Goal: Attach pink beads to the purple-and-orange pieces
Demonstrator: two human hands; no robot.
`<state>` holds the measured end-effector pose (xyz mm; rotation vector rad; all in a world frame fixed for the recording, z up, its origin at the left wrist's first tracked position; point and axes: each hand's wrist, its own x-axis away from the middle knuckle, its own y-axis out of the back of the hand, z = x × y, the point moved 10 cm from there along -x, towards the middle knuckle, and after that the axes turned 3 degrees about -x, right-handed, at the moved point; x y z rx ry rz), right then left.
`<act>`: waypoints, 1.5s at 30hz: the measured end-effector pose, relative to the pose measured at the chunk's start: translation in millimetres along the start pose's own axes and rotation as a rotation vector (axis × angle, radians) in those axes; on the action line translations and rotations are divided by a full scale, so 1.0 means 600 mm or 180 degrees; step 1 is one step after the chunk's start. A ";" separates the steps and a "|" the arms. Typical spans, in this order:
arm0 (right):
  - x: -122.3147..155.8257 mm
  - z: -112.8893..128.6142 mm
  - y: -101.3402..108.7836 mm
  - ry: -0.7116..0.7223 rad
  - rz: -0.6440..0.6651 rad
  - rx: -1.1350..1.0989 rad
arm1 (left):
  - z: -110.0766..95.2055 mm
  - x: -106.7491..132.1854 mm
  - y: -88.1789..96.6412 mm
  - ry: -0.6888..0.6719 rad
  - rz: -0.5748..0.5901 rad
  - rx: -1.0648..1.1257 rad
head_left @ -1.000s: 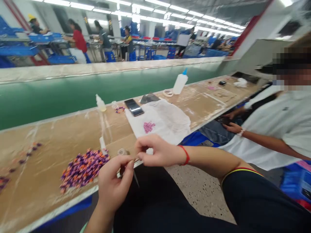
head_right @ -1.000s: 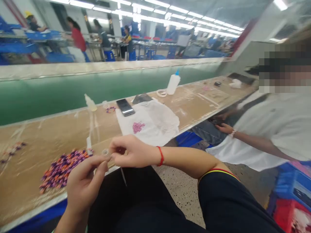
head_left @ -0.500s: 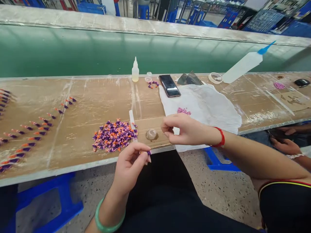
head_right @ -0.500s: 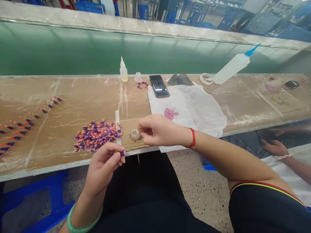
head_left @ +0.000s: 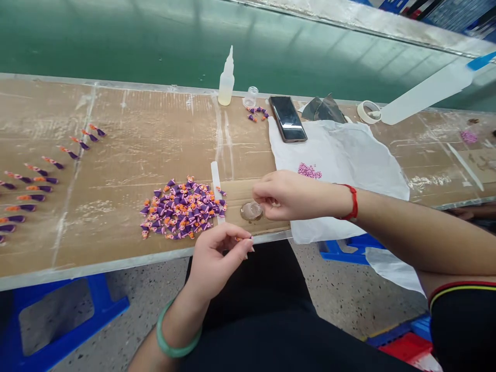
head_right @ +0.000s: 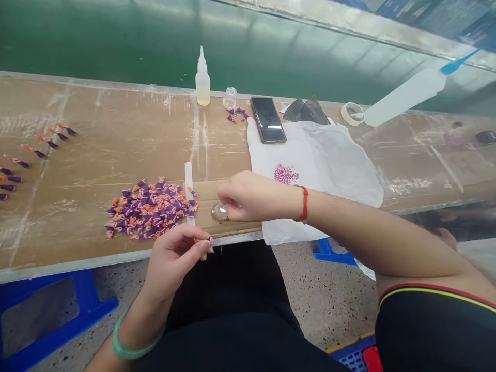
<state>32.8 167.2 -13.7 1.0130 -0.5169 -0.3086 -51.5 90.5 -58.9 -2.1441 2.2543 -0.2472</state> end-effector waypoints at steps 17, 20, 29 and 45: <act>0.020 0.010 0.029 0.0029 -0.0392 -0.0443 | 0.010 0.001 0.003 0.0144 -0.0142 0.0889; 0.041 0.023 0.030 -0.0025 -0.0444 -0.1803 | -0.013 0.004 -0.006 0.0015 -0.0132 0.1271; 0.092 0.070 0.012 0.0009 -0.0328 -0.3053 | -0.070 0.032 -0.045 -0.0259 -0.0004 0.1504; 0.170 0.091 0.034 0.0187 -0.0817 -0.2579 | -0.094 0.064 -0.094 -0.0568 0.0098 0.1096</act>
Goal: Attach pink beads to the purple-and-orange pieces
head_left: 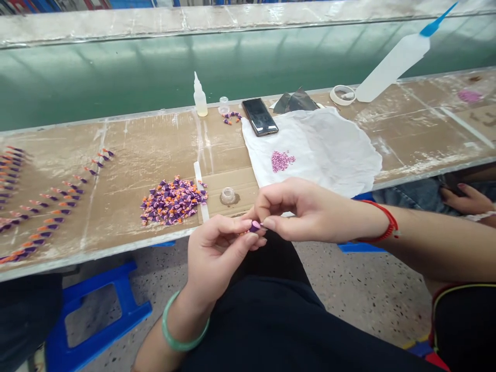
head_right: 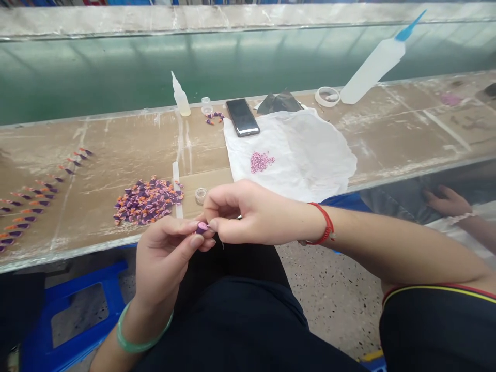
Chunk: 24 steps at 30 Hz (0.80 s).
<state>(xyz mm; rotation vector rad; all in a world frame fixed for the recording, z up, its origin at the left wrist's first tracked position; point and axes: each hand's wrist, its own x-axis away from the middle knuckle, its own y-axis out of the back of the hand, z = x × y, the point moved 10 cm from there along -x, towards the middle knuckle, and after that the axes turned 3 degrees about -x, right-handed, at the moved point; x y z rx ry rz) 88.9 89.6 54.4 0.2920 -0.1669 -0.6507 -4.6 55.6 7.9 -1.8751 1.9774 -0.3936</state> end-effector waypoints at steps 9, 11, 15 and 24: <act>0.026 0.023 0.008 0.0280 -0.0090 0.0546 | 0.009 -0.003 -0.024 0.0177 0.0048 -0.0019; 0.029 0.028 0.008 0.0355 -0.0142 0.0674 | 0.009 -0.004 -0.025 0.0206 0.0040 -0.0028; 0.030 0.035 0.007 0.0477 -0.0236 0.0746 | 0.006 -0.003 -0.021 0.0189 -0.0038 -0.0093; 0.031 0.041 0.008 0.0632 -0.0294 0.0832 | 0.001 -0.009 -0.025 0.0152 0.0016 -0.0188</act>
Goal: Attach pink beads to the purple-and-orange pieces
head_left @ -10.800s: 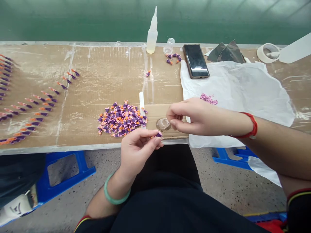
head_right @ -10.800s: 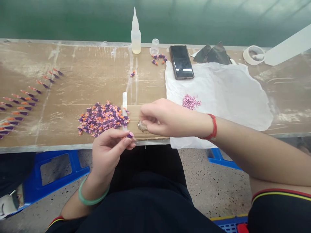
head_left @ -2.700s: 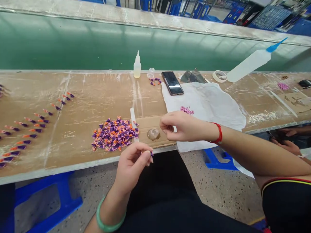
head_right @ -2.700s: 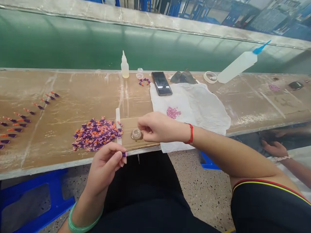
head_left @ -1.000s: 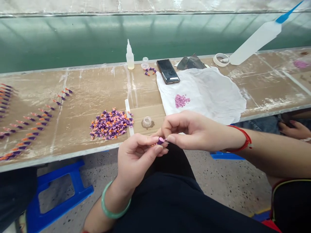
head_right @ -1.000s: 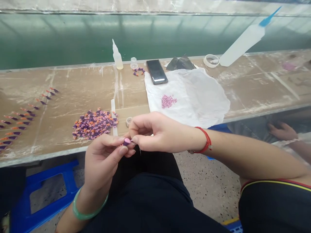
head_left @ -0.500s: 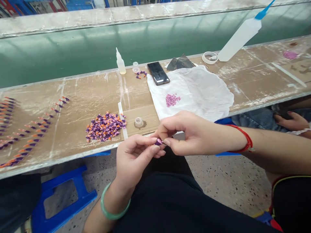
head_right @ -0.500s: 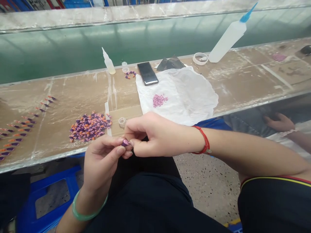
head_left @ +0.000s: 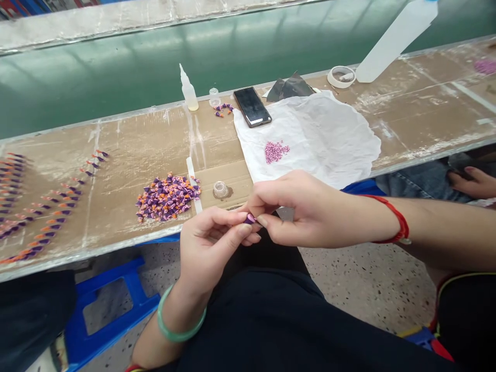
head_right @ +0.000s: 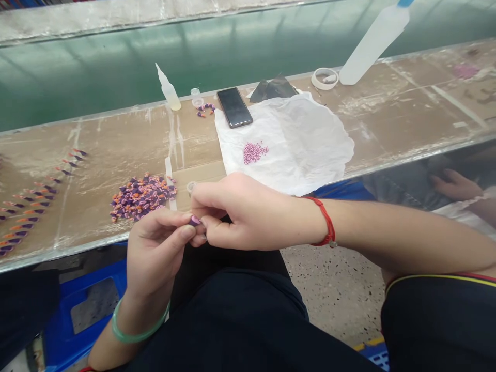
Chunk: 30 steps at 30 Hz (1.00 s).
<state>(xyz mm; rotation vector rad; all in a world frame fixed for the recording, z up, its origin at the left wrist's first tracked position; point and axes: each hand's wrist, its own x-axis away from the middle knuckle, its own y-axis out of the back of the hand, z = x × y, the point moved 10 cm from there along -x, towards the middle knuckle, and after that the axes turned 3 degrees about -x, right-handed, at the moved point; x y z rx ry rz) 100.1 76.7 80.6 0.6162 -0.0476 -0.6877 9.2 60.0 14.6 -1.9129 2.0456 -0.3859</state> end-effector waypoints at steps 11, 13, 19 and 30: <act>0.002 -0.016 -0.005 -0.0032 -0.0100 0.0287 | 0.014 -0.004 0.014 0.0201 -0.0153 -0.0516; 0.009 -0.020 0.002 -0.0107 -0.0162 0.0323 | 0.018 0.000 0.026 0.0246 -0.0209 -0.0630; 0.074 -0.066 0.067 -0.0538 -0.1005 0.0182 | -0.052 0.038 0.207 -0.0659 -0.1291 -0.2534; -0.031 -0.061 -0.128 0.0271 -0.1025 0.0182 | -0.048 0.024 0.347 -0.0903 -0.1155 -0.4709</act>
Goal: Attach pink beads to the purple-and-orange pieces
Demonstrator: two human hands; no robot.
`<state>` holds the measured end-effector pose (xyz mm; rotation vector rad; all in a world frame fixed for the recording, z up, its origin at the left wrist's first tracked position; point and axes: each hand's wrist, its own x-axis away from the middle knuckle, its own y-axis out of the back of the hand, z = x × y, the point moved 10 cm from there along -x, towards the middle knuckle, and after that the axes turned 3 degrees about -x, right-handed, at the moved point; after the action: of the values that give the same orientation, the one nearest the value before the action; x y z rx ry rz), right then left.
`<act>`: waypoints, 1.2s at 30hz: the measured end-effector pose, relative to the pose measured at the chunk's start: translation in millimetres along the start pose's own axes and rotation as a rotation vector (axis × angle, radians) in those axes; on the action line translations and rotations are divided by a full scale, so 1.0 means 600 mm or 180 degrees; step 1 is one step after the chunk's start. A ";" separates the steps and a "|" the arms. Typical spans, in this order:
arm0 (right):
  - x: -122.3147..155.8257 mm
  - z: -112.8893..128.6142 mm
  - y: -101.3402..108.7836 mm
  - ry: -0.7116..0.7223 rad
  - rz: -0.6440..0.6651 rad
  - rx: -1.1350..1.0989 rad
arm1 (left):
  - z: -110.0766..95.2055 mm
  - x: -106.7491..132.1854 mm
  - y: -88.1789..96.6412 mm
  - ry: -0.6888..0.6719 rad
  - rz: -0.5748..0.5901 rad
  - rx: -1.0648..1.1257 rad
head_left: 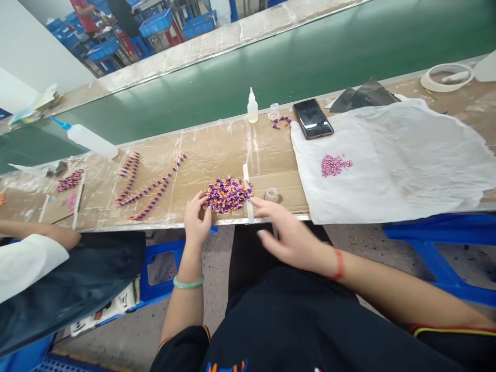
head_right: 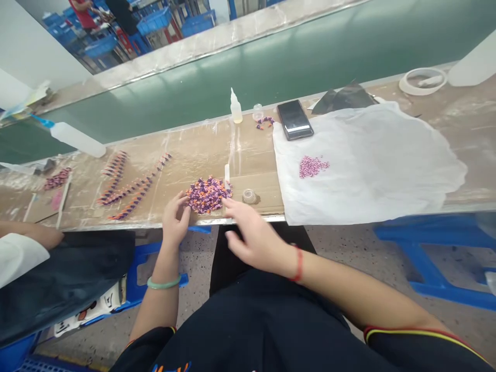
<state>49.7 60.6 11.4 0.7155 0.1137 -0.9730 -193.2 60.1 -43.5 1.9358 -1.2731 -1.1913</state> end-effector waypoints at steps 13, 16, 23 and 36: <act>-0.147 -0.095 -0.129 -0.0619 -0.0602 0.1330 | -0.058 -0.019 -0.050 -0.0199 0.1007 -0.0428; -0.163 -0.123 -0.145 -0.0235 -0.0912 0.1194 | -0.046 -0.030 -0.070 -0.0339 0.0975 -0.0351; -0.202 -0.138 -0.163 -0.0371 -0.0677 0.1165 | -0.043 -0.052 -0.099 -0.0356 0.1062 -0.0456; -0.363 -0.224 -0.149 -0.0772 -0.0264 0.1299 | -0.008 -0.213 -0.140 -0.0193 0.0811 -0.0456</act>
<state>-116.6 265.8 -50.7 0.9633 -0.2773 -1.1703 -173.1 211.0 -59.4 1.5933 -1.3786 -1.1825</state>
